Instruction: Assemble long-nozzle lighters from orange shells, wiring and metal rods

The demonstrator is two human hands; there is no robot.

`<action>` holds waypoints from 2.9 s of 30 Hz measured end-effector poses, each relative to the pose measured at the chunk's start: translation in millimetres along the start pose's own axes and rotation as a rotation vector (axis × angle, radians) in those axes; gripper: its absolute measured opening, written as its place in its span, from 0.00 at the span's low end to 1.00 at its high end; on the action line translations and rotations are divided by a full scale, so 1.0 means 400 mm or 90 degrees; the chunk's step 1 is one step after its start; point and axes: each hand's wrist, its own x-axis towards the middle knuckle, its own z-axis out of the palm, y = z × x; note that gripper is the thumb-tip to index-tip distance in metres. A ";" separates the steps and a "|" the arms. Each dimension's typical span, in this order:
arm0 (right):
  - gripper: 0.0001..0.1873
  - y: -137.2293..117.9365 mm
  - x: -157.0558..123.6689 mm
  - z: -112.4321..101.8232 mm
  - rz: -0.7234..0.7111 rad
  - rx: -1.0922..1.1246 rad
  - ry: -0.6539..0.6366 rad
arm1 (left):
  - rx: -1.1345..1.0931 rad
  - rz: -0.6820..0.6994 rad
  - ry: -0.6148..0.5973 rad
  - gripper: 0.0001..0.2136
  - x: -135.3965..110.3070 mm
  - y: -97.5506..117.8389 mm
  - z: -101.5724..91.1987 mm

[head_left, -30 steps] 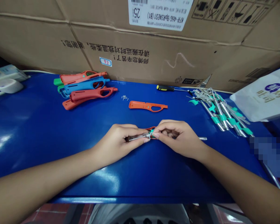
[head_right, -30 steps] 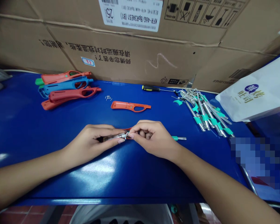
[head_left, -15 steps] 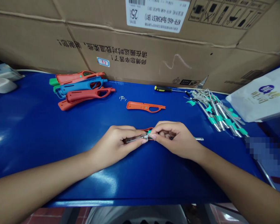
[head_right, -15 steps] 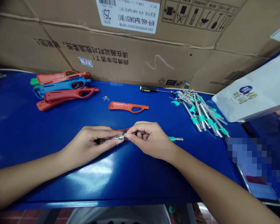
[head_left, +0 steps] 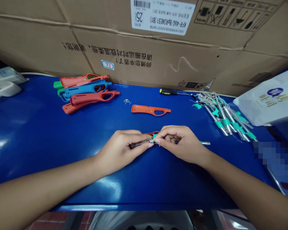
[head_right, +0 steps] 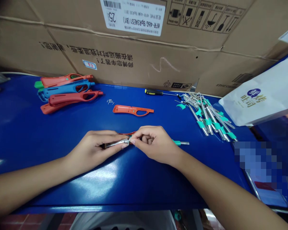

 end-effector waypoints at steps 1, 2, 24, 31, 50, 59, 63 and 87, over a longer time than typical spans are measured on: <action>0.10 0.000 0.000 0.000 0.011 0.005 0.001 | 0.005 0.003 0.000 0.10 0.001 0.002 -0.001; 0.10 0.000 0.000 0.001 0.022 0.015 0.002 | 0.009 0.006 0.003 0.11 0.001 0.003 -0.003; 0.10 0.002 0.003 -0.001 0.064 0.157 0.037 | -0.036 -0.029 0.091 0.07 0.011 0.010 -0.012; 0.10 -0.004 0.002 0.002 0.073 0.106 0.045 | -0.045 -0.025 0.101 0.07 0.013 0.010 -0.009; 0.13 0.007 0.010 0.013 0.040 0.178 0.091 | -0.045 -0.108 0.069 0.08 0.014 0.009 -0.015; 0.14 -0.004 0.007 0.013 0.075 0.122 0.069 | -0.010 -0.051 0.080 0.06 0.015 0.014 -0.006; 0.13 -0.003 0.007 0.012 0.074 0.103 0.059 | -0.001 -0.050 0.064 0.06 0.015 0.011 -0.009; 0.10 0.015 0.018 -0.010 -0.035 0.028 0.148 | 0.229 0.061 -0.087 0.09 0.023 -0.013 -0.071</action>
